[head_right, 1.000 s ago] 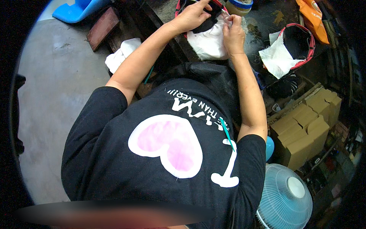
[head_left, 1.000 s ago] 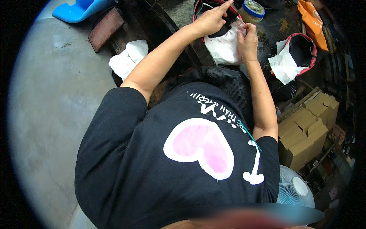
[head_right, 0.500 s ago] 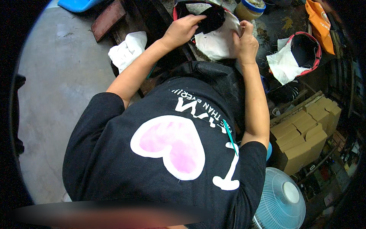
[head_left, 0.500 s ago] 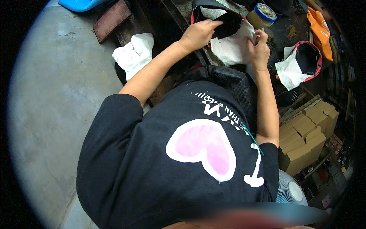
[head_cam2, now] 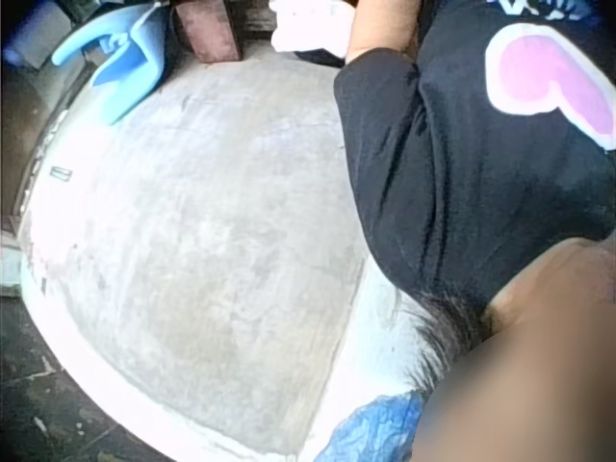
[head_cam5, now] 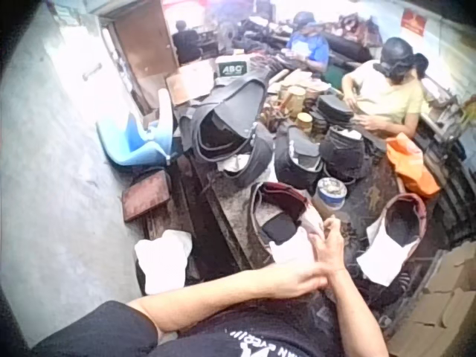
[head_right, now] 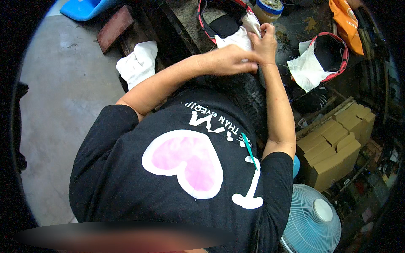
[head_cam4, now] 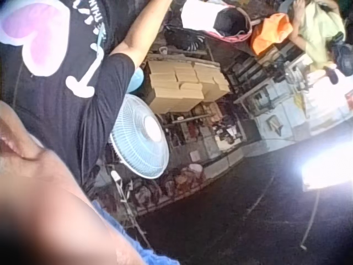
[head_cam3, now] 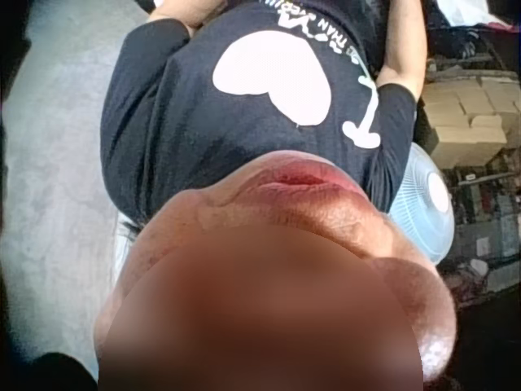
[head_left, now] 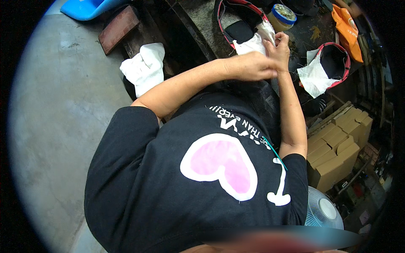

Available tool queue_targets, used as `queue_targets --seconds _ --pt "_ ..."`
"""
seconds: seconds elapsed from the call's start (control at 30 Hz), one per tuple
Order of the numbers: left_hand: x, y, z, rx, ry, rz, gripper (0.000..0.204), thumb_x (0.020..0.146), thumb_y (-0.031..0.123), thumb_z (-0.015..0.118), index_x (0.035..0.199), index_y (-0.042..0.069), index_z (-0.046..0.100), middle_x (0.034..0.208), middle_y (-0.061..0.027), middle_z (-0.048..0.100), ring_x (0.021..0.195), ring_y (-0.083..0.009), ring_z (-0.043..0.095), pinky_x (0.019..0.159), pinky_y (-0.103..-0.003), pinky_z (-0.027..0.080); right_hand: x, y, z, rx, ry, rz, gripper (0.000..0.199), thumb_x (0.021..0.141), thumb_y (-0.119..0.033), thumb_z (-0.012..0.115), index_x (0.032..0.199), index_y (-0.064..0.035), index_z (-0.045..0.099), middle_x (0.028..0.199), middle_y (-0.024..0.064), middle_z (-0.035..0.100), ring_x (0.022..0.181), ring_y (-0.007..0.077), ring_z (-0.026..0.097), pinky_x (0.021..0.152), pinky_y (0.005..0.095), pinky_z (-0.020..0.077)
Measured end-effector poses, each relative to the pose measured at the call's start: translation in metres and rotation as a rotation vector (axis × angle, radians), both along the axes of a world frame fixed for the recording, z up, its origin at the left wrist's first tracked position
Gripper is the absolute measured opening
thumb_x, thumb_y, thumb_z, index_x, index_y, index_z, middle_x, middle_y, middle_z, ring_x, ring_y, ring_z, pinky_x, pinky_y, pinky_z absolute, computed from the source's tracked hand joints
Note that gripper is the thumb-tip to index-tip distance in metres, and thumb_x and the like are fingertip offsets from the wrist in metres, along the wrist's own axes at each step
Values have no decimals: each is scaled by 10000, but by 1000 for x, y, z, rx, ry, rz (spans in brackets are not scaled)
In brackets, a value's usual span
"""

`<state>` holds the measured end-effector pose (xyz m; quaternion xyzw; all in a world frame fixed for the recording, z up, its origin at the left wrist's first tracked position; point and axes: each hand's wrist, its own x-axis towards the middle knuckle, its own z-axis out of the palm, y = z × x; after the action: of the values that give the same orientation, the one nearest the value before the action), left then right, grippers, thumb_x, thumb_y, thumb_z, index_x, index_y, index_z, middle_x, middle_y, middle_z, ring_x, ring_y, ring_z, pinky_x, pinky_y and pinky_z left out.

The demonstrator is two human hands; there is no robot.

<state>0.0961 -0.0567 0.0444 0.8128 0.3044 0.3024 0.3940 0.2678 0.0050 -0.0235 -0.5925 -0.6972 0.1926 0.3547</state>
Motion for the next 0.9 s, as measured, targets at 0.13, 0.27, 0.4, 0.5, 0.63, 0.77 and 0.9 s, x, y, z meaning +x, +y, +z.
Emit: queue_targets --seconds 0.13,0.27,0.4,0.5,0.63,0.77,0.9 --pt "-4 8 4 484 602 357 495 915 467 563 1183 51 552 1156 -225 618 1080 -455 563 916 -500 481 -3 3 1 27 -6 -1 425 769 -209 762 1077 -112 486 851 117 641 758 319 658 685 423 518" --pt "-2 -8 14 -168 236 -170 479 959 456 508 1257 83 550 1003 -247 665 963 -428 645 925 -495 482 0 9 3 37 -122 -40 426 795 -214 750 1100 -124 467 859 109 671 784 329 687 676 427 532" --pt "-25 14 9 533 209 266 308 843 188 660 1121 69 599 1013 -131 668 986 -324 644 843 -447 516 2 13 12 246 -144 -11 422 829 -294 745 1111 -143 470 881 68 686 791 298 703 639 394 543" --pt "-49 23 -12 166 556 375 666 756 163 729 1345 50 440 1120 -155 618 1079 -332 592 888 -434 515 -2 11 34 342 -120 34 478 838 -328 748 1154 -135 447 886 78 671 761 278 691 639 370 539" --pt "-57 17 -40 258 401 410 877 734 161 754 1467 52 285 1257 -196 536 1152 -364 542 968 -427 479 -12 -7 74 855 -370 51 462 826 -317 752 1212 -193 531 1020 -19 658 902 198 625 799 337 449" --pt "-57 25 -53 283 316 386 781 727 89 716 1422 47 363 1272 -197 522 1169 -378 536 970 -429 483 -28 -48 81 499 -258 607 260 787 -113 688 1043 -118 645 999 46 657 928 244 620 794 378 494" --pt "-65 38 -60 235 196 402 569 735 -25 611 1290 21 494 1230 -205 536 1170 -372 533 996 -404 458 -38 -47 53 -132 -350 425 209 883 -152 594 1080 -107 648 1064 112 664 1033 315 623 871 398 515"
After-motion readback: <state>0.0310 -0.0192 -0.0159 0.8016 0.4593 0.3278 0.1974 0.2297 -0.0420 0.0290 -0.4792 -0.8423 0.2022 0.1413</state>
